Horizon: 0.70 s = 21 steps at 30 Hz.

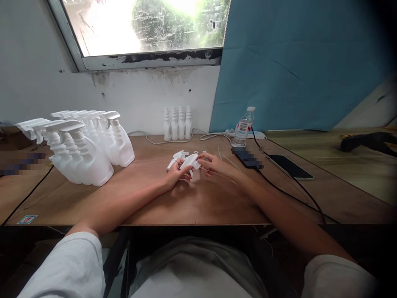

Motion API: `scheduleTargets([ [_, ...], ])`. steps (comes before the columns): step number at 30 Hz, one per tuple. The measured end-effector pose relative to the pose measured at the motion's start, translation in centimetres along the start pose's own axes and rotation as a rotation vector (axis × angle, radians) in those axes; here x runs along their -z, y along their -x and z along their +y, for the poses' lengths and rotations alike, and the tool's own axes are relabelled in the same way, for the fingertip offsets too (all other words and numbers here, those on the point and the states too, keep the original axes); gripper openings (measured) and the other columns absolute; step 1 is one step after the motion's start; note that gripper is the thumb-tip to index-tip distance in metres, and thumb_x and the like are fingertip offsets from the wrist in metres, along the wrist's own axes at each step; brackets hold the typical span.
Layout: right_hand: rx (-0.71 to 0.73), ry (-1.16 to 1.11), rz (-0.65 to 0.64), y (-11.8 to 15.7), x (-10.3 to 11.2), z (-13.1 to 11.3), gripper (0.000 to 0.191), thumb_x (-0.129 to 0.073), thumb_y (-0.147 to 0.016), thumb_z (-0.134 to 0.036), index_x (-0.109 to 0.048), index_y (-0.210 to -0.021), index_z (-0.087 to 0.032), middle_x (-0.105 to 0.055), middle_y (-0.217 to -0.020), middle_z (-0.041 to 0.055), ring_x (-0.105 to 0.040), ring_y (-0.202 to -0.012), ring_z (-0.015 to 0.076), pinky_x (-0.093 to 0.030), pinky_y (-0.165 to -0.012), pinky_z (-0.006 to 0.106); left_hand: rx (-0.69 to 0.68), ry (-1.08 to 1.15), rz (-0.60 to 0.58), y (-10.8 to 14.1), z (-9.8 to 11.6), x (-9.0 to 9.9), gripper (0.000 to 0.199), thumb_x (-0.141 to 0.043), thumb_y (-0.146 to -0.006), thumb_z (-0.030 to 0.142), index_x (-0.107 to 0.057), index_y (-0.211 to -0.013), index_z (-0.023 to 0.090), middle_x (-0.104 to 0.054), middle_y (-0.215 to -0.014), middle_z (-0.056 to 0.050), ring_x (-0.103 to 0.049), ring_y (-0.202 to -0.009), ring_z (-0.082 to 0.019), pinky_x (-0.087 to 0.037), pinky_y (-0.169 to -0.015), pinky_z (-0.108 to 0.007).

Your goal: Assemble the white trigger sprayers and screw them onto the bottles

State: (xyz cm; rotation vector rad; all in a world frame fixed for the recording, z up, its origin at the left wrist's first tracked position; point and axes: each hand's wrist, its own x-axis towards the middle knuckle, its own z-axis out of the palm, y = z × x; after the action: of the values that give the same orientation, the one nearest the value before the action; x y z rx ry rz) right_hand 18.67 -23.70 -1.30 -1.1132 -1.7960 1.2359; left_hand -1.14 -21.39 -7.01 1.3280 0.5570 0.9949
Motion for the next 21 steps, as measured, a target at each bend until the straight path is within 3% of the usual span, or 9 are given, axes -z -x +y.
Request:
scheduleTargets([
  [3,0.092,0.307,0.080,0.3,0.1,-0.2,0.034,-0.062,-0.081,-0.051,-0.062,-0.085,-0.017,-0.057,-0.063,-0.0022,-0.051,-0.052,0.0105,-0.038,-0.054,0.024,0.002,0.060,-0.014,0.0,0.1,0.1,0.050,-0.076,-0.074,0.045,-0.036,-0.091,0.020,-0.068,-0.084,-0.003,-0.064,-0.058,-0.013,-0.055,-0.054,-0.028],
  [6,0.127,0.443,0.176,0.4,-0.3,-0.3,0.030,-0.057,-0.083,-0.046,-0.065,-0.084,-0.017,-0.058,-0.060,-0.0015,-0.054,-0.056,0.0126,-0.039,-0.059,0.025,-0.001,0.083,-0.031,0.0,0.1,0.1,0.050,-0.076,-0.074,0.042,-0.035,-0.092,0.020,-0.068,-0.086,-0.004,-0.066,-0.061,-0.015,-0.057,-0.058,-0.031],
  [11,0.052,0.498,0.151,0.5,-0.6,-0.5,0.030,-0.051,-0.085,-0.044,-0.062,-0.076,-0.017,-0.057,-0.062,-0.0013,-0.047,-0.053,0.0116,-0.036,-0.058,0.025,-0.011,0.110,-0.047,-0.1,-0.2,0.3,0.052,-0.078,-0.072,0.037,-0.035,-0.096,0.020,-0.070,-0.087,-0.004,-0.067,-0.065,-0.016,-0.058,-0.065,-0.035],
  [17,0.203,0.547,0.188,0.4,-0.5,0.0,0.028,-0.049,-0.085,-0.040,-0.061,-0.074,-0.018,-0.057,-0.068,0.0003,-0.047,-0.066,0.0146,-0.034,-0.063,0.026,0.011,0.076,-0.111,-0.1,0.1,0.4,0.061,-0.079,-0.071,0.037,-0.037,-0.112,0.019,-0.071,-0.089,-0.008,-0.071,-0.075,-0.022,-0.056,-0.065,-0.034],
  [21,0.258,0.594,0.231,0.5,-1.3,0.3,0.034,-0.052,-0.086,-0.046,-0.057,-0.065,-0.019,-0.051,-0.060,-0.0009,-0.042,-0.059,0.0131,-0.030,-0.060,0.026,0.059,0.036,-0.154,0.0,0.8,0.1,0.056,-0.073,-0.076,0.048,-0.049,-0.114,0.014,-0.067,-0.075,-0.004,-0.067,-0.061,-0.017,-0.053,-0.058,-0.027],
])
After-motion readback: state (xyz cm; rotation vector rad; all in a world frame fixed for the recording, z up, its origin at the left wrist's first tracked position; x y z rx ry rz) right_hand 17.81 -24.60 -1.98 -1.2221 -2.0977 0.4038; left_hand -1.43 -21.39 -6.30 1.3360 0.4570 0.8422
